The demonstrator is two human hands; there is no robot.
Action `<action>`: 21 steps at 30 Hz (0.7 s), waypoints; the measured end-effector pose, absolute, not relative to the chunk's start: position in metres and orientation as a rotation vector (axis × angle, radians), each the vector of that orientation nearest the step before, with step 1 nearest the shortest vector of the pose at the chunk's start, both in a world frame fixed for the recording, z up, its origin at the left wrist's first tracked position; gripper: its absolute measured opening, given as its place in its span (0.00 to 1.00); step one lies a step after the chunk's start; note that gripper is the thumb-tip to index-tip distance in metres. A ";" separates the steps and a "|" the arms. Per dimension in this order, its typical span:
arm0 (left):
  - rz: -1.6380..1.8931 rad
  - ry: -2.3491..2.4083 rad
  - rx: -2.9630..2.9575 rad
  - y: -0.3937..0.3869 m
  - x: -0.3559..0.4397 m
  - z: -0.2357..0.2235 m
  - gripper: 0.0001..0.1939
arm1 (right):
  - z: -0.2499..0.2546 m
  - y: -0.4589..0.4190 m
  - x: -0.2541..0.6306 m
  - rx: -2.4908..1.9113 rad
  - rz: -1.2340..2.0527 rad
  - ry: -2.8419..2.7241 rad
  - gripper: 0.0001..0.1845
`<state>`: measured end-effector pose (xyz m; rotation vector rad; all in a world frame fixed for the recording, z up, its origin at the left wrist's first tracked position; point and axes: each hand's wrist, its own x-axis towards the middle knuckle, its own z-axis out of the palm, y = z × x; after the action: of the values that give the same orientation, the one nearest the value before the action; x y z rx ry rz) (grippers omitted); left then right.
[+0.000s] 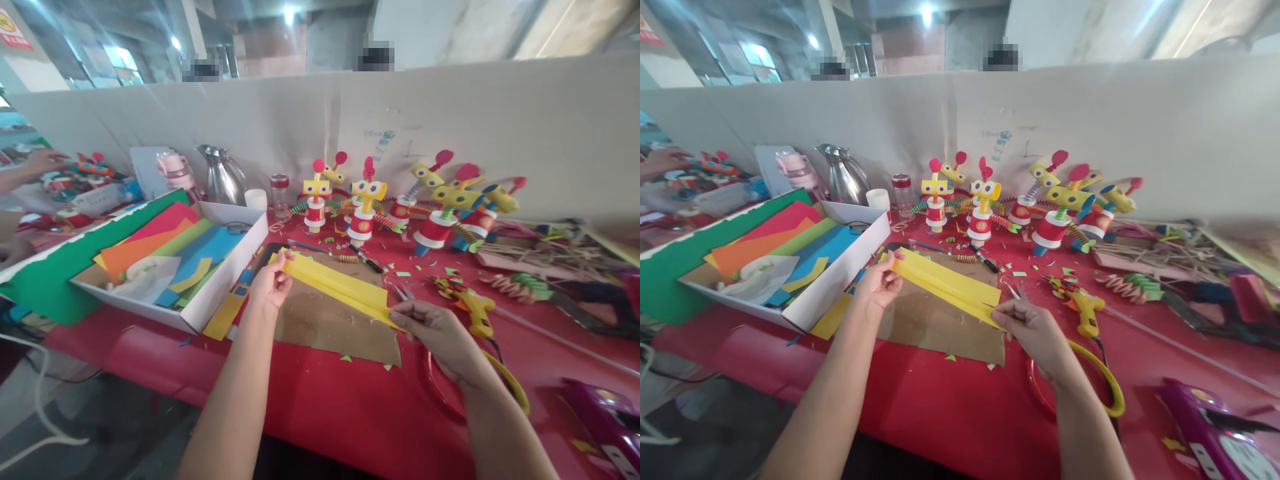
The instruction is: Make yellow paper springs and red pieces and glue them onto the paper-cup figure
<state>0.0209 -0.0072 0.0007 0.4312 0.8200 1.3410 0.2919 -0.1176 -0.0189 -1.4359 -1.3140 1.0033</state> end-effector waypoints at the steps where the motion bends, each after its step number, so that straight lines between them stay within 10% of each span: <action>1: 1.369 0.811 0.415 -0.006 0.018 0.002 0.07 | -0.018 -0.119 0.294 -1.437 1.004 -1.308 0.22; 10: 1.117 0.608 0.668 -0.046 0.076 -0.002 0.25 | -0.016 -0.117 0.281 -1.338 0.993 -1.169 0.22; 21: 1.116 0.972 0.729 -0.049 0.088 -0.014 0.22 | -0.023 -0.113 0.267 -1.375 1.034 -1.265 0.22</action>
<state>0.0879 -0.0494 -0.0144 0.7290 0.9716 1.1163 0.2674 -0.1133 -0.0229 -1.3749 -1.2645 1.0342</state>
